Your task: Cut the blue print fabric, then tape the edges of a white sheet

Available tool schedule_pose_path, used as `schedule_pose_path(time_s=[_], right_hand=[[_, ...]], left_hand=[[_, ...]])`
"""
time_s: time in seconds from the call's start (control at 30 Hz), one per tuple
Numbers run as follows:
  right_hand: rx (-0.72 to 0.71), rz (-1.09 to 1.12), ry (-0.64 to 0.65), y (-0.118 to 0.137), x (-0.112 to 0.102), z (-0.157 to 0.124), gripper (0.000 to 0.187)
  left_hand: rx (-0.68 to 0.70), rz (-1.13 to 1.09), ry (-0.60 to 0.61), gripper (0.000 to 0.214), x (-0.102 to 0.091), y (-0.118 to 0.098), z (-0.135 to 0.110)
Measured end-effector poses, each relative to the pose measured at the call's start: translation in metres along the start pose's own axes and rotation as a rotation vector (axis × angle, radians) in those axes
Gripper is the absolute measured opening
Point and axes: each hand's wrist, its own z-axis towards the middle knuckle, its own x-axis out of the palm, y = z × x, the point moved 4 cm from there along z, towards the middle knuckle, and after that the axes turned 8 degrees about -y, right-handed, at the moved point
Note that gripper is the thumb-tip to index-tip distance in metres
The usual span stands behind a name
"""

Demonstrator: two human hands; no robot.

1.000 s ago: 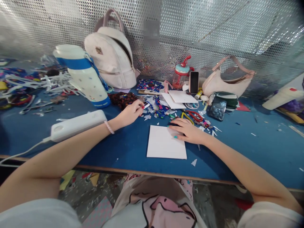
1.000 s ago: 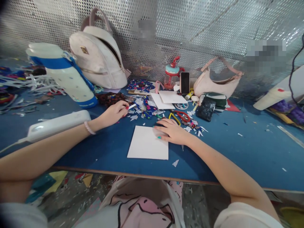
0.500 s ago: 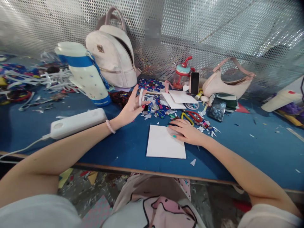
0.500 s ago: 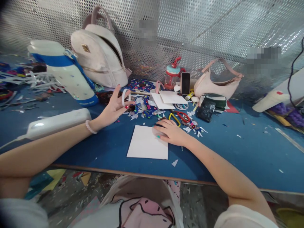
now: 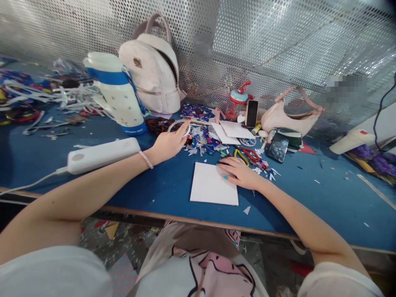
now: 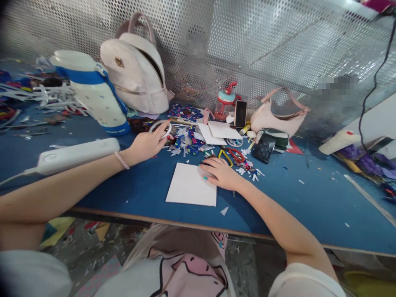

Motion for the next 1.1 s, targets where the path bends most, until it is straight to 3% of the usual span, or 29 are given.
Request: schedule_pose_path(time_s=[0.13, 0.3, 0.57, 0.9, 1.1], right_hand=[[-0.012, 0.002, -0.002, -0.002, 0.0, -0.001, 0.046], [-0.094, 0.034, -0.003, -0.002, -0.004, -0.002, 0.046], [-0.189, -0.035, -0.102, 0.009, -0.01, 0.0, 0.039], [-0.253, -0.18, -0.247, 0.023, -0.016, 0.002, 0.026], [-0.149, -0.13, -0.294, 0.026, -0.014, 0.004, 0.024]], left_hand=[[0.05, -0.112, -0.051, 0.051, 0.004, -0.001, -0.001], [0.282, -0.226, -0.15, 0.044, 0.008, -0.011, -0.008], [0.546, -0.273, -0.081, 0.048, 0.012, -0.032, -0.019], [0.686, -0.263, -0.074, 0.048, 0.013, -0.044, -0.029], [0.727, -0.404, -0.038, 0.047, 0.013, -0.049, -0.034]])
